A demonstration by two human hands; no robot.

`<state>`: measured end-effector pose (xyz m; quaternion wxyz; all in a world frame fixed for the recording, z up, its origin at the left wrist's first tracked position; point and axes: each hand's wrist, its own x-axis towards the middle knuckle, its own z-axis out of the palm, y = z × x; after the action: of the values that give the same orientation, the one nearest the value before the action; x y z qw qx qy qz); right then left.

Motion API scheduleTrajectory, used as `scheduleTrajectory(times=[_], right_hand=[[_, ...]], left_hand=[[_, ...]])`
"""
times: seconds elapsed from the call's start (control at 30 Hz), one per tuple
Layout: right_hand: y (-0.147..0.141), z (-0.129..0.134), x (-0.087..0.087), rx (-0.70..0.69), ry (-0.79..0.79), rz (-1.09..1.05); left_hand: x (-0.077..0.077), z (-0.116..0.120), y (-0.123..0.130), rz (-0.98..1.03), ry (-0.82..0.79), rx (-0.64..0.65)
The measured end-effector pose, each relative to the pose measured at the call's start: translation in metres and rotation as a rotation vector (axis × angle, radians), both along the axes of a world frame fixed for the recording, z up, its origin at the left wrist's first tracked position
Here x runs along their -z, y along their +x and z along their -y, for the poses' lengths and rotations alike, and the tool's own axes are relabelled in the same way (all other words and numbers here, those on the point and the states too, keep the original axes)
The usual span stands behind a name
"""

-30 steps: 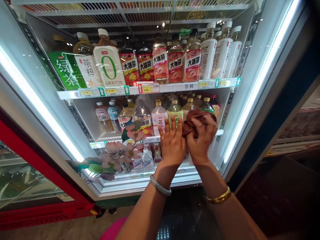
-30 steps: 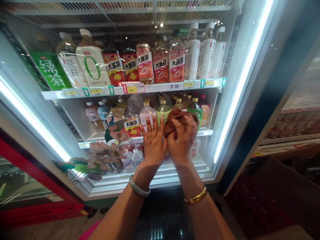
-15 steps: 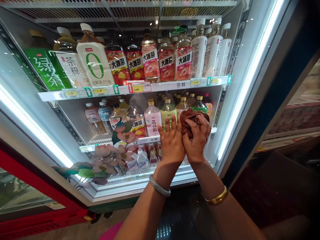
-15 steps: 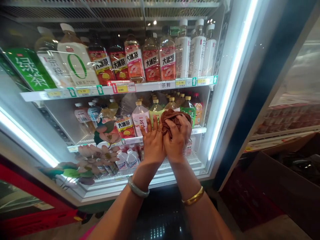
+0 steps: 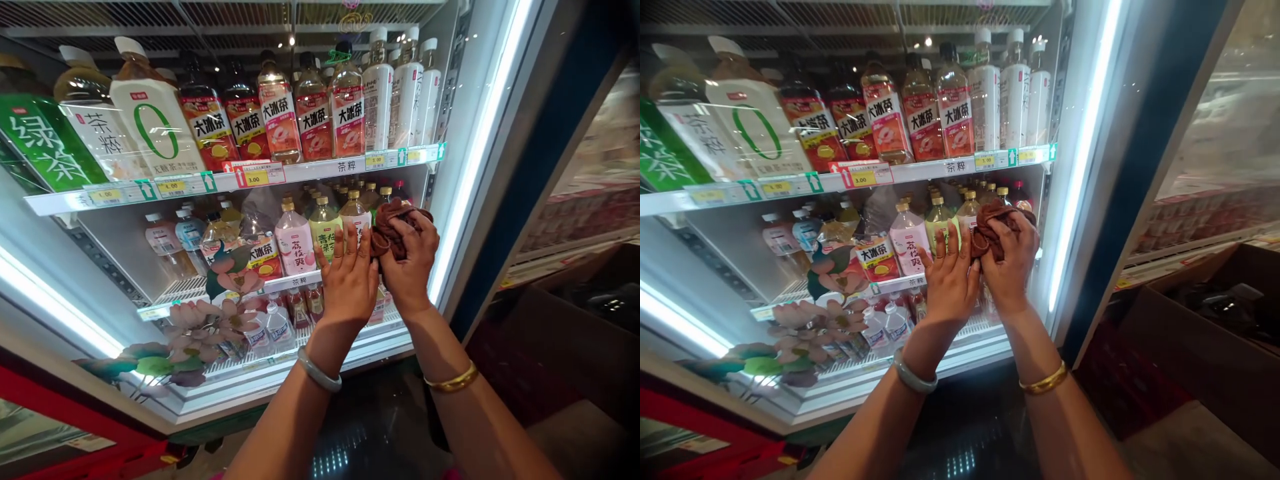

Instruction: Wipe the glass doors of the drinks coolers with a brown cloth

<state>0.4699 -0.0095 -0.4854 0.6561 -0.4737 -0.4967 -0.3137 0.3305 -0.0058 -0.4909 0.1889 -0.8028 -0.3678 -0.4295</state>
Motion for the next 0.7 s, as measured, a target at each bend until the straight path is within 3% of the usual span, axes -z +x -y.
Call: scheduleTrajectory(times=[0.13,0.23,0.37,0.5,0.6,0.7], right_hand=[[0.031,-0.002,0.004,0.022,0.046,-0.117],[0.027,-0.004,0.014,0.099,0.088,-0.246],[0.000,-0.001,0.016,0.076,0.027,-0.010],[0.016,0.002,0.013,0.027,-0.002,0.087],[0.039,-0.001,0.023,0.073,0.034,-0.106],[0.041,-0.005,0.036,0.125,0.079,-0.260]], left_hand=[[-0.004,0.003,0.008,-0.006,0.002,-0.003],[-0.004,0.002,0.012,-0.010,-0.021,0.019],[-0.001,0.000,0.016,0.015,-0.029,0.047],[-0.002,0.002,0.017,0.009,-0.029,0.068],[-0.004,0.006,0.020,-0.004,-0.028,0.078],[-0.003,0.009,0.024,-0.025,-0.049,0.089]])
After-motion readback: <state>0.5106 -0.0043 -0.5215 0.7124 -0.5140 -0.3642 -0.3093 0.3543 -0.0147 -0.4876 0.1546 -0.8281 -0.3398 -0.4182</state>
